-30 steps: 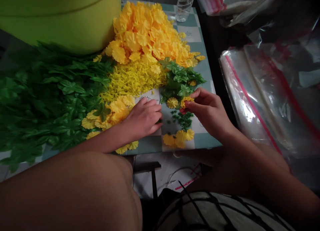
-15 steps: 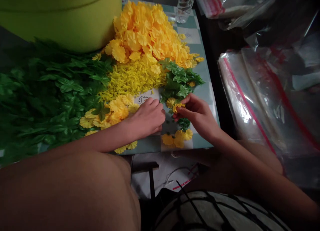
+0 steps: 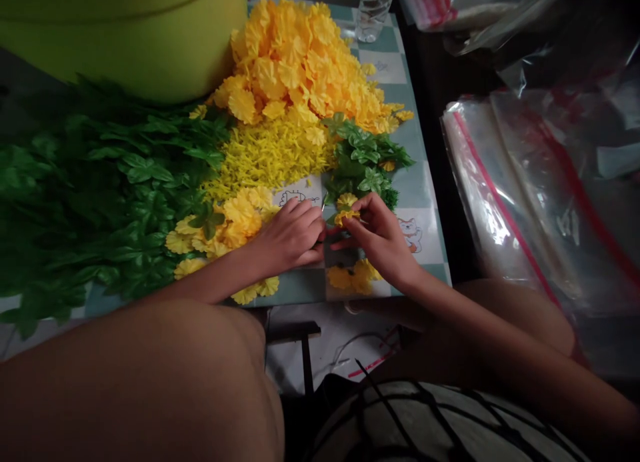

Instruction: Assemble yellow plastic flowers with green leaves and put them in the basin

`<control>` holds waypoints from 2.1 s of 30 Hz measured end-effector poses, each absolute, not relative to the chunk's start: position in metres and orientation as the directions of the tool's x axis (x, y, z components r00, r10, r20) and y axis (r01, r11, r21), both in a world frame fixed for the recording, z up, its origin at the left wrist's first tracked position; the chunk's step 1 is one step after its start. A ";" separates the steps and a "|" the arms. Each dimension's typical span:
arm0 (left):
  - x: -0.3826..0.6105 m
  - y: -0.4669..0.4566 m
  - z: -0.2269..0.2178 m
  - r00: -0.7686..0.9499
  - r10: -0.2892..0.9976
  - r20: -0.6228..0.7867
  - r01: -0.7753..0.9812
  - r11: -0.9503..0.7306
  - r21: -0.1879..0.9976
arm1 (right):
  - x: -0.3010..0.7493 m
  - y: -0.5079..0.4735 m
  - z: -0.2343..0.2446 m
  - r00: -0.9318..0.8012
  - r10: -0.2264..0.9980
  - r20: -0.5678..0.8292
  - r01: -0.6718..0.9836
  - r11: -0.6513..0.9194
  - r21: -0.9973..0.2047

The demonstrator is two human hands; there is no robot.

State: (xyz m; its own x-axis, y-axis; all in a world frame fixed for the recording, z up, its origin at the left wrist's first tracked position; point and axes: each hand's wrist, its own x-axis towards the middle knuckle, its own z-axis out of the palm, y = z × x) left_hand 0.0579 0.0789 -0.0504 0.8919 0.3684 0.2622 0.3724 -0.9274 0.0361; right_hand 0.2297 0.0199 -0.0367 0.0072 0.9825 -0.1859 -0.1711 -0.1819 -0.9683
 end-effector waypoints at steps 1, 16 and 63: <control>0.057 0.079 -0.052 0.884 0.374 0.280 0.371 -0.926 0.065 | 0.229 0.021 -0.036 0.010 0.979 -0.203 -0.183 -0.198 -0.963; 0.055 0.074 -0.044 0.766 0.566 0.305 0.313 -0.743 0.592 | 0.232 0.025 -0.027 0.006 0.969 -0.247 -0.226 -0.240 -0.944; 0.052 0.069 -0.025 0.575 0.695 0.431 0.247 -0.650 0.719 | 0.232 0.012 -0.021 -0.137 0.914 -0.382 -0.612 -0.381 -0.693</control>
State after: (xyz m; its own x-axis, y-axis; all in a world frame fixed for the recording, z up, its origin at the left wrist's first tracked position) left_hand 0.0523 0.0690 -0.0253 0.5749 0.6953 0.4314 0.2465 -0.6499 0.7189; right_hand 0.2320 0.0121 -0.0205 -0.1370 0.9139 -0.3822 -0.6118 -0.3815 -0.6929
